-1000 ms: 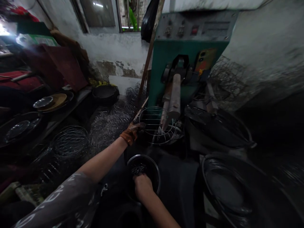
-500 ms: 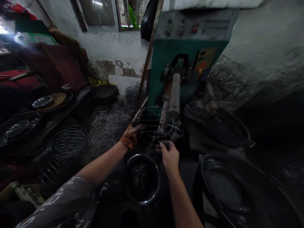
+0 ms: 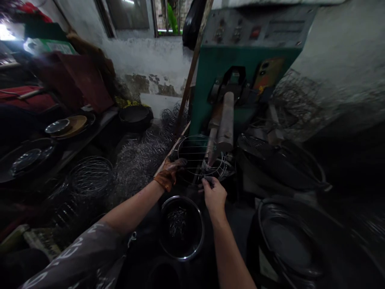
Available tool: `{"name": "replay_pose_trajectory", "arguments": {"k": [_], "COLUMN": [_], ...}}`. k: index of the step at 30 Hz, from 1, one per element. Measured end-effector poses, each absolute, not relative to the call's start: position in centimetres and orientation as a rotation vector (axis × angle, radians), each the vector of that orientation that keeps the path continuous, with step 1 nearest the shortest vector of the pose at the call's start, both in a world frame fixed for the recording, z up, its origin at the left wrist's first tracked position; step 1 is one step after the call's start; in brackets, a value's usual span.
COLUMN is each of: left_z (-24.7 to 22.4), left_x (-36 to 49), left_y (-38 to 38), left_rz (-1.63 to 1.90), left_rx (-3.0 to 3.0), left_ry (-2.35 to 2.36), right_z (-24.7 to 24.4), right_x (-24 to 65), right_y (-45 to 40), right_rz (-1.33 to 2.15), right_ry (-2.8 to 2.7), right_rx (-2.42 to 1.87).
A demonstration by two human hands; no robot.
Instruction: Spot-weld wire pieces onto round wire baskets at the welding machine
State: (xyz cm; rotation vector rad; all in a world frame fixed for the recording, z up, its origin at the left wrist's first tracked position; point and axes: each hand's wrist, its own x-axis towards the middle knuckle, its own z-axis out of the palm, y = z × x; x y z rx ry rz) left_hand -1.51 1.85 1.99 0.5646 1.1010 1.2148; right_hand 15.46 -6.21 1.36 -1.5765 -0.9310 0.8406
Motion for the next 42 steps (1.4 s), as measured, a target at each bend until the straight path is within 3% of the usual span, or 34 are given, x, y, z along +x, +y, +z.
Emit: {"name": "replay_pose_trajectory", "arguments": {"k": [7, 20, 27, 31, 33, 42], "left_z": [1.5, 3.3, 1.9, 0.4, 0.0, 1.2], "left_x": [-1.3, -1.2, -2.1, -1.9, -2.0, -2.5], "left_y": [2.1, 1.3, 1.6, 2.0, 2.0, 1.1], "left_rz": [1.267, 1.249, 1.227, 1.251, 1.256, 1.231], "left_rx": [0.504, 0.528, 0.556, 0.51, 0.504, 0.562], "left_ry": [1.102, 1.105, 0.988, 0.999, 1.008, 1.002], "right_z": [1.2, 0.2, 0.8, 0.8, 0.0, -1.0], "right_x": [15.8, 15.2, 13.5, 9.3, 7.2, 6.5], "right_y": [-6.4, -8.9, -15.3, -17.1, -17.3, -17.1], "right_rz": [0.74, 0.144, 0.475, 1.031, 1.085, 1.162], "right_ry": [-1.082, -1.453, -2.163, -2.755, -2.939, -2.906], "right_rx": [-1.748, -1.748, -1.998, -1.701, -1.649, -1.732]}}
